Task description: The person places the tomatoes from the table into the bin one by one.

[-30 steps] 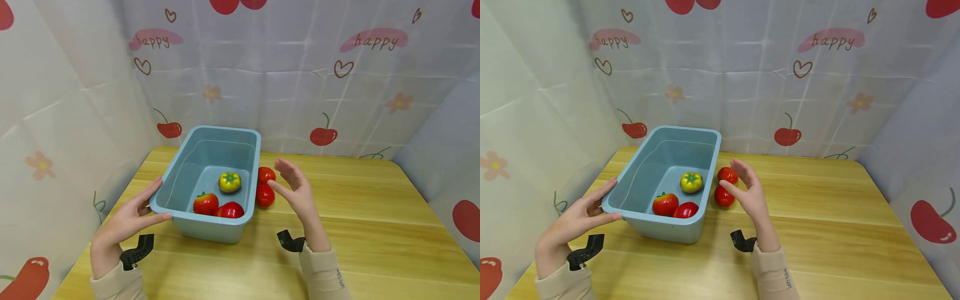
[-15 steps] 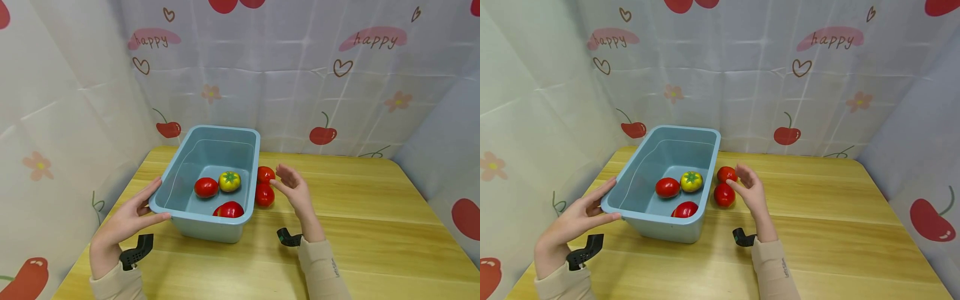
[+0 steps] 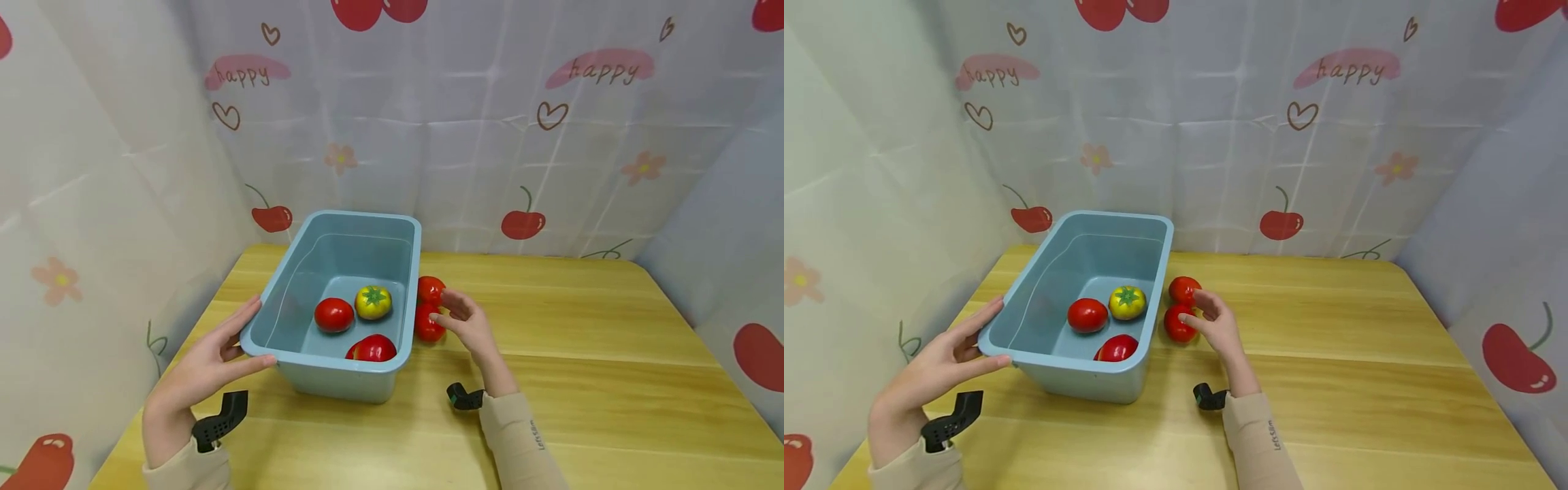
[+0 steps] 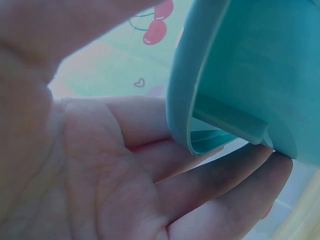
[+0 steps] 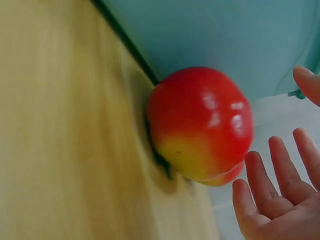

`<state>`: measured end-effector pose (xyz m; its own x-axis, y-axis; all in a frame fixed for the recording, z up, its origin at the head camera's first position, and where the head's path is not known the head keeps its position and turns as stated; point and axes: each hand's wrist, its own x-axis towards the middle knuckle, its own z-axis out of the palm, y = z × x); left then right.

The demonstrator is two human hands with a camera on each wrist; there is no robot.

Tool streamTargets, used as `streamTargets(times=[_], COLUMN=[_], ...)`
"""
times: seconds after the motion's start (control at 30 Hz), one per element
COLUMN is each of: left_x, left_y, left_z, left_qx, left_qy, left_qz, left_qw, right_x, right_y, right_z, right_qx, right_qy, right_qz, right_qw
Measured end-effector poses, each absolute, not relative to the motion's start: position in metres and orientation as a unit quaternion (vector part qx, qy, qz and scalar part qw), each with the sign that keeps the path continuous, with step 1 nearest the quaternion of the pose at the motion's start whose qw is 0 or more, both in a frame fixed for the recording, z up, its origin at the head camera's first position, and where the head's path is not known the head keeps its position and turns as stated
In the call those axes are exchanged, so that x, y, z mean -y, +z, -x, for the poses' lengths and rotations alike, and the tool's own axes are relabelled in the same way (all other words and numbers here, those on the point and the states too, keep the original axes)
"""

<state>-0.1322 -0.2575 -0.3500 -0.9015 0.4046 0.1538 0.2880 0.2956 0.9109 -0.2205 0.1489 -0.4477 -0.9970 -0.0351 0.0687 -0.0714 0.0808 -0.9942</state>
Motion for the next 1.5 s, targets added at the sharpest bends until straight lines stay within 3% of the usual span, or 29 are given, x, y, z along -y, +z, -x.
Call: streamTargets(times=[0.87,1.3,1.5], left_x=[0.258,0.258,0.258], left_y=[-0.353,-0.352,-0.352], left_z=[0.132,0.133,0.133], left_qx=[-0.807,-0.809,-0.809], left_qy=[0.55,0.546,0.548], left_qz=[-0.208,-0.21,-0.208], left_qw=[0.051,0.047,0.049], right_x=[-0.141,-0.144,-0.142], right_y=[-0.469,-0.459,-0.425], right_z=[0.221,0.221,0.206], right_qx=[0.772,0.778,0.773], right_qy=[0.634,0.625,0.631], right_qz=[-0.005,-0.013,-0.014], right_qw=[-0.05,-0.059,-0.067])
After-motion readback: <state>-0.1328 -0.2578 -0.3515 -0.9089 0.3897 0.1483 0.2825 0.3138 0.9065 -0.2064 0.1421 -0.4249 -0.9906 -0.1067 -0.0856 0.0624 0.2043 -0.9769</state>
